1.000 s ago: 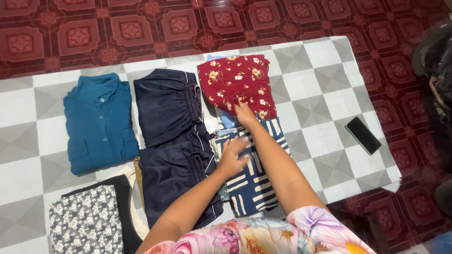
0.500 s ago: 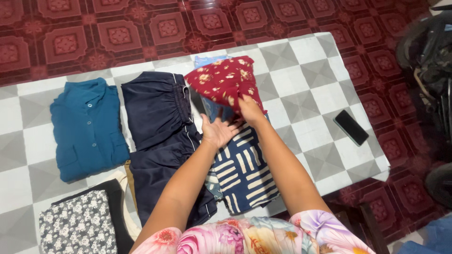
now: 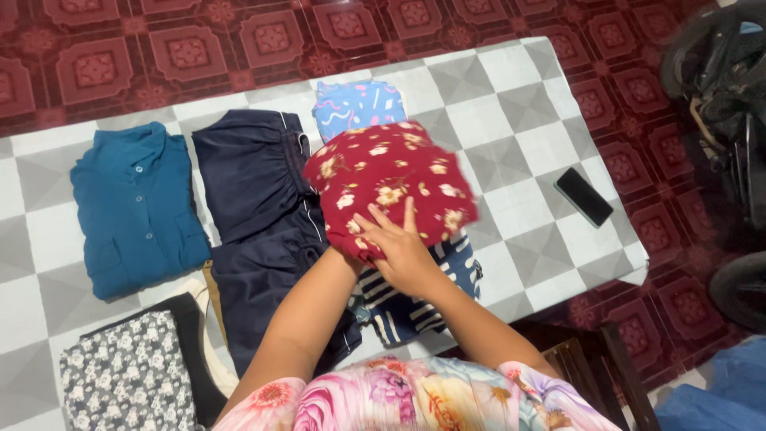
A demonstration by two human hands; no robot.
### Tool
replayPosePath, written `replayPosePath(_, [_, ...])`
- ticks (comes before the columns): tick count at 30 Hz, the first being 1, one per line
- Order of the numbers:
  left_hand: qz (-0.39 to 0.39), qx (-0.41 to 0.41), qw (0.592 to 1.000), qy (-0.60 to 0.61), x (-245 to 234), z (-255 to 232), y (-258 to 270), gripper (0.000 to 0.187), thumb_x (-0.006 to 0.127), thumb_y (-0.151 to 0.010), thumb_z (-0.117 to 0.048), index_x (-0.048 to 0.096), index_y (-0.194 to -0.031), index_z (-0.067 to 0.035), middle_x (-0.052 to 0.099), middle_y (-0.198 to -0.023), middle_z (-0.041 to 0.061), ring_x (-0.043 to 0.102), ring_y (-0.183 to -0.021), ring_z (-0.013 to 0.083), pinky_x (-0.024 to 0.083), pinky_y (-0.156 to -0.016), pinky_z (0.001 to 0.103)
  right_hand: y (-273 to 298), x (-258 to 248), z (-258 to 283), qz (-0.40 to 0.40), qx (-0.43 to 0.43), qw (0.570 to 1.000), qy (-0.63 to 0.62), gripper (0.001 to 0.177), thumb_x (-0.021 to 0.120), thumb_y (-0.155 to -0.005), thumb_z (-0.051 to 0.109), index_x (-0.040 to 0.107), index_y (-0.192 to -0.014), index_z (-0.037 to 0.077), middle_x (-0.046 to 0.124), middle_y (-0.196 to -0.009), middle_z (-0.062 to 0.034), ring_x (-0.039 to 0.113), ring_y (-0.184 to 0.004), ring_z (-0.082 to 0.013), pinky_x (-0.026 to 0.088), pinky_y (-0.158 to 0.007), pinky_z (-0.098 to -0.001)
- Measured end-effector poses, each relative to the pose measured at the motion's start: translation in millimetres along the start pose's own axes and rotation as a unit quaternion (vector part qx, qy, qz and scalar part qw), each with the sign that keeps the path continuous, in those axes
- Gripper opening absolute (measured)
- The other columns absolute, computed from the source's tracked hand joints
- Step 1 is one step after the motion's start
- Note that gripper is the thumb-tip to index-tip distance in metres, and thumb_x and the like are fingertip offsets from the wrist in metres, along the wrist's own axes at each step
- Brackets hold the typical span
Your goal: The person sorts folded items of clothing on a table, moving them into several separate stacks and rearranging the piles.
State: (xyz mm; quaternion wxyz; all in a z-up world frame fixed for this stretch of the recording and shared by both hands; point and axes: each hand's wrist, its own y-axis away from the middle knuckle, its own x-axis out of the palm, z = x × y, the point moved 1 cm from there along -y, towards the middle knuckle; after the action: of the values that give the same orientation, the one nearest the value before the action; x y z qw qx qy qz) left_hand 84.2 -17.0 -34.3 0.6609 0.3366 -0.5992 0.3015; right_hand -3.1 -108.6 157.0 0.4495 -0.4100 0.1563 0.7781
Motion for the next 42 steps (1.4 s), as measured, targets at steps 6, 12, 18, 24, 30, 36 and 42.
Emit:
replayPosePath(6, [-0.030, -0.082, 0.996, 0.010, -16.6, 60.2, 42.5, 0.086, 0.027, -0.089, -0.079, 0.042, -0.146, -0.016, 0.045, -0.145, 0.022, 0.046, -0.129, 0.0427, 0.039, -0.106, 0.060, 62.1, 19.9, 6.5, 0.045, 0.033, 0.998, 0.016, 0.047, 0.066, -0.086, 0.007, 0.061, -0.133, 0.006, 0.059, -0.145, -0.0143, 0.042, -0.145, -0.0394, -0.008, -0.117, -0.0727])
replayPosePath(12, [-0.051, -0.103, 0.993, -0.004, -23.9, 73.3, 50.7, 0.082, 0.030, -0.091, -0.076, 0.049, -0.141, -0.014, 0.053, -0.138, 0.020, 0.052, -0.123, 0.0397, 0.043, -0.102, 0.058, 102.9, 62.4, -41.7, 0.186, 0.145, 0.971, -0.030, 0.044, 0.063, -0.096, 0.019, 0.062, -0.139, 0.013, 0.062, -0.135, -0.0184, 0.050, -0.135, -0.0391, 0.002, -0.119, -0.0693])
replayPosePath(18, [-0.133, -0.063, 0.988, -0.039, -35.3, 41.4, 48.4, 0.078, 0.033, -0.093, -0.073, 0.056, -0.136, -0.011, 0.061, -0.131, 0.018, 0.059, -0.116, 0.0366, 0.048, -0.099, 0.056, 119.1, 76.2, -50.1, 0.232, 0.203, 0.949, 0.063, 0.043, 0.060, -0.098, 0.027, 0.059, -0.138, 0.010, 0.068, -0.125, -0.0199, 0.056, -0.128, -0.0387, 0.019, -0.117, -0.0729])
replayPosePath(24, [-0.295, -0.015, 0.945, -0.141, -51.6, -9.1, 39.3, 0.075, 0.035, -0.095, -0.069, 0.063, -0.130, -0.009, 0.069, -0.124, 0.016, 0.066, -0.110, 0.0335, 0.053, -0.095, 0.053, 117.2, 76.5, -21.7, 0.348, 0.176, 0.909, 0.146, 0.048, 0.065, -0.096, 0.027, 0.054, -0.141, 0.012, 0.053, -0.143, -0.0235, 0.034, -0.142, -0.0509, 0.013, -0.102, -0.0867])
replayPosePath(30, [-0.406, 0.279, 0.750, -0.442, -14.0, -3.6, 47.0, 0.066, 0.049, -0.095, -0.054, 0.056, -0.139, -0.005, 0.059, -0.137, 0.025, 0.067, -0.110, 0.0331, 0.052, -0.101, 0.048, 101.9, 30.2, -57.3, 0.093, 0.230, 0.964, -0.098, 0.040, 0.058, -0.091, 0.010, 0.064, -0.130, 0.015, 0.076, -0.119, -0.0108, 0.075, -0.105, -0.0240, 0.058, -0.091, -0.0323])
replayPosePath(36, [-0.272, 0.177, 0.258, -0.910, 55.8, 69.6, 88.7, 0.068, 0.056, -0.100, -0.049, 0.035, -0.157, -0.019, 0.031, -0.155, 0.024, 0.015, -0.155, 0.0443, 0.005, -0.126, 0.064, 81.6, 50.7, -131.6, -0.114, 0.200, 0.943, 0.242, 0.049, 0.066, -0.093, 0.029, 0.056, -0.140, 0.022, 0.046, -0.157, -0.0151, 0.037, -0.147, -0.0358, 0.020, -0.111, -0.0692])
replayPosePath(42, [-0.078, 0.193, 0.187, -0.960, 23.4, 75.7, 86.5, 0.073, 0.060, -0.093, -0.056, 0.039, -0.157, -0.029, 0.030, -0.165, 0.009, 0.022, -0.154, 0.0388, 0.008, -0.121, 0.066, 88.4, 76.8, -159.2, -0.060, 0.268, 0.925, 0.264, 0.060, 0.051, -0.099, 0.051, 0.037, -0.157, 0.041, 0.026, -0.169, -0.0052, 0.024, -0.156, -0.0329, 0.009, -0.117, -0.0728])
